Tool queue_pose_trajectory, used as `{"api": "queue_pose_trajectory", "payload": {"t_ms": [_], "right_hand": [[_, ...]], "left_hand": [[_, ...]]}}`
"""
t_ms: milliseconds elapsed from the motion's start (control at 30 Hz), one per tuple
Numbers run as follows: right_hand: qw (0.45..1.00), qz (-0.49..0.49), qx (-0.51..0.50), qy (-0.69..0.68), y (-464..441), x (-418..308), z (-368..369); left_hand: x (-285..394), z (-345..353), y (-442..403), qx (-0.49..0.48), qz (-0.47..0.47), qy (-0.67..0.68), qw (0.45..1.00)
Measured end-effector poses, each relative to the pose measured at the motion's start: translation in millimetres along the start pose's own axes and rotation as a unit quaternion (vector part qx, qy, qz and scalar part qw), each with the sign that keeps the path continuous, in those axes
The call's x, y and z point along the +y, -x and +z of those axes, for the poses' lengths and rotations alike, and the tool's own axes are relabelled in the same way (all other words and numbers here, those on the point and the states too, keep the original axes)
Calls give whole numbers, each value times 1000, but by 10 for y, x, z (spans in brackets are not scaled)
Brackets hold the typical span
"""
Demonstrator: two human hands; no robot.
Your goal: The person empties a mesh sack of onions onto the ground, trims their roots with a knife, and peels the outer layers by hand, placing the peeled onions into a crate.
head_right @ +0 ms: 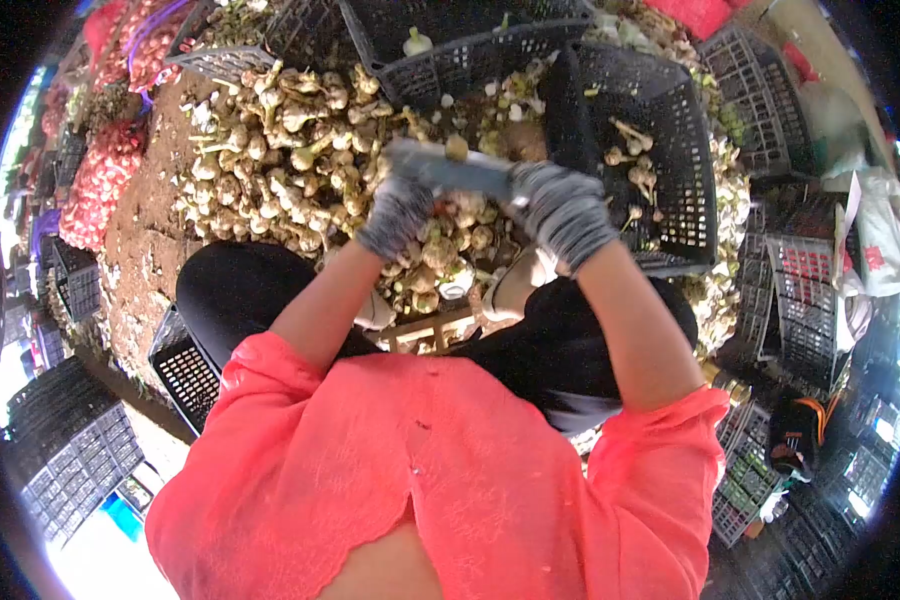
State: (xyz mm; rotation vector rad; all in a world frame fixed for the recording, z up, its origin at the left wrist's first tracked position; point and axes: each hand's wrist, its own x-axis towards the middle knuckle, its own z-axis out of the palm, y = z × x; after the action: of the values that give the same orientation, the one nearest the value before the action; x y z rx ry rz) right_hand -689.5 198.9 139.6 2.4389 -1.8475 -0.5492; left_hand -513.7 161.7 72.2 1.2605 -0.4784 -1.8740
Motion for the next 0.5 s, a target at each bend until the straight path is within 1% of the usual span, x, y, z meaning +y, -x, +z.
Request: {"api": "queue_pose_trajectory", "payload": {"t_ms": [33,67,100,133,167,200,233,300,333,367,400,433,467,500], "right_hand": [[984,53,-109,-129,-104,156,8],[964,111,-121,-211,-85,424,154],[949,154,-185,-205,-79,669,242],[954,160,-104,-229,16,775,305],[931,186,-90,-299,38,801,367],[903,209,-74,-368,39,793,361],[869,229,-58,-435,21,780,358],[889,190,-16,-416,-4,688,342],[899,167,-12,-404,-12,609,205],[910,139,-4,-391,-48,519,109],[900,115,14,-420,-60,499,145],[912,111,12,-395,-75,477,132],[921,77,30,-379,-96,483,163],[929,45,49,-363,-124,477,189]], "left_hand": [[119,113,94,35,-67,129,989],[170,52,108,-3,5,-2,1000],[240,-44,102,-45,78,-134,987],[232,-128,-74,-31,110,-209,971],[182,-199,-218,-12,139,-280,950],[263,-126,-152,0,-10,-195,981],[151,-153,-241,16,-21,-242,970],[-342,-354,-583,55,-48,-334,940],[-597,-486,-730,0,-3,-493,870],[-863,-639,-918,-50,39,-635,770],[-1062,-780,-1089,-97,73,-756,643],[-1047,-839,-1153,-101,58,-791,600],[-1027,-894,-1214,-107,44,-824,555],[-908,-876,-1225,-74,-9,-788,611]]}}
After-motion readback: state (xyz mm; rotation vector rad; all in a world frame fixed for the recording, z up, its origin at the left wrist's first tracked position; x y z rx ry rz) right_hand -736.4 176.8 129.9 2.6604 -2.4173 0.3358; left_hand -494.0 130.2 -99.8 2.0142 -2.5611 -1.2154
